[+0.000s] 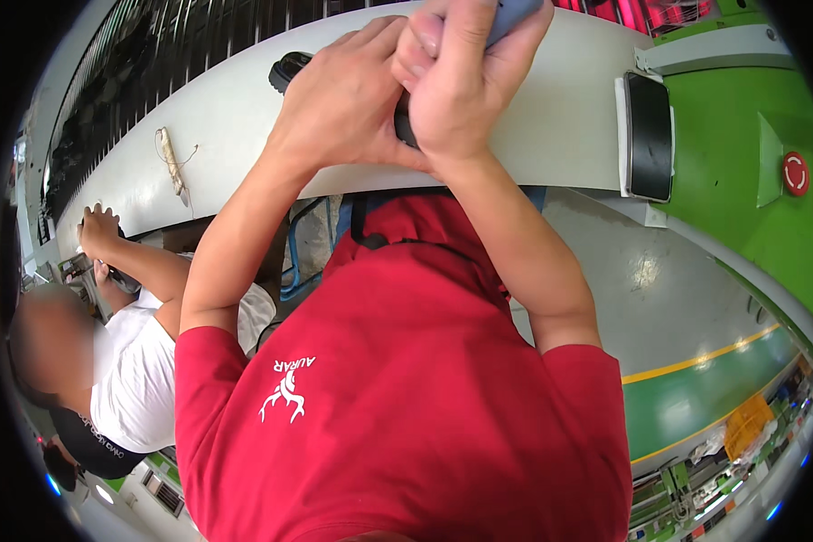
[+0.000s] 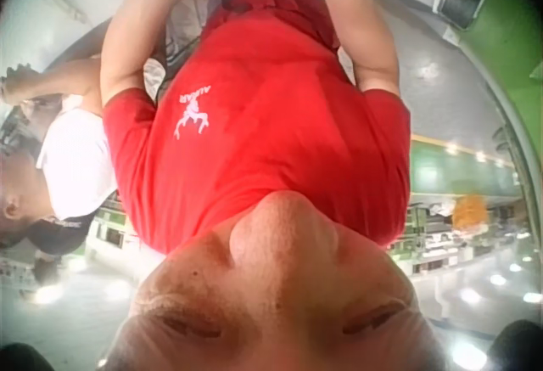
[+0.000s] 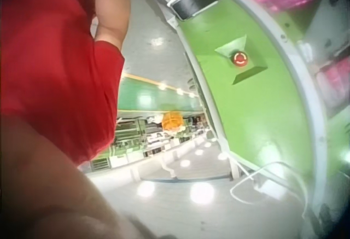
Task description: The person assembles sandals on a factory assembly line by picking up a sole and an upper, pressing them together, and placing the finished unit on the conveyor belt. The process is repeated for multiple units, with the person occasionally using a small blue tool to assist in the assembly.
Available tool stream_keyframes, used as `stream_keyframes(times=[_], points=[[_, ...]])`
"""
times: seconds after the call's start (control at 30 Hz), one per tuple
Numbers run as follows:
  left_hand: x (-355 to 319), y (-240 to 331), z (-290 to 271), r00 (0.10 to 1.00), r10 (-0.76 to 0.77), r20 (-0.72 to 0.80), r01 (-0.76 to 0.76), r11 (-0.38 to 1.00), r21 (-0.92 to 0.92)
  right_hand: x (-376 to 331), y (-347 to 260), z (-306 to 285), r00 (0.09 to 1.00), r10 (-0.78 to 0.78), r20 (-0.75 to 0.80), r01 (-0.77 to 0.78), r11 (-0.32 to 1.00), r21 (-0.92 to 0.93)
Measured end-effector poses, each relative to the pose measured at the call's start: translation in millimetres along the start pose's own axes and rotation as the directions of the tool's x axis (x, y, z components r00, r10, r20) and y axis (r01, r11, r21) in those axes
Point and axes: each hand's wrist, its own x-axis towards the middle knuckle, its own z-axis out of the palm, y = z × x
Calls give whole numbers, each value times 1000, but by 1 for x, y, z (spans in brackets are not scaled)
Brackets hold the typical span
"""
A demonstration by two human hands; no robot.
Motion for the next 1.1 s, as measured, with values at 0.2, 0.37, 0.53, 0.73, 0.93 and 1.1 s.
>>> stream_keyframes(times=[0.2,0.37,0.53,0.73,0.93,1.1], points=[[-4,-7,-2,996,79,-48,-80,997,-15,13,-17,-15,940,274,205,-278,960,-9],[1,-9,0,998,55,-14,-56,998,-32,3,-38,-40,869,411,277,-359,907,-218],[-4,-4,0,999,29,-43,-29,1000,0,18,-45,-45,959,192,207,-185,981,-53],[-7,-2,-2,993,68,-99,-66,998,20,14,-48,-29,985,123,120,-121,992,-26],[-16,6,-7,996,47,-81,-45,999,18,10,-47,-25,989,141,39,-141,990,9],[-33,16,-11,979,-15,-205,7,999,-39,31,-50,-81,997,-1,80,61,653,-755]])
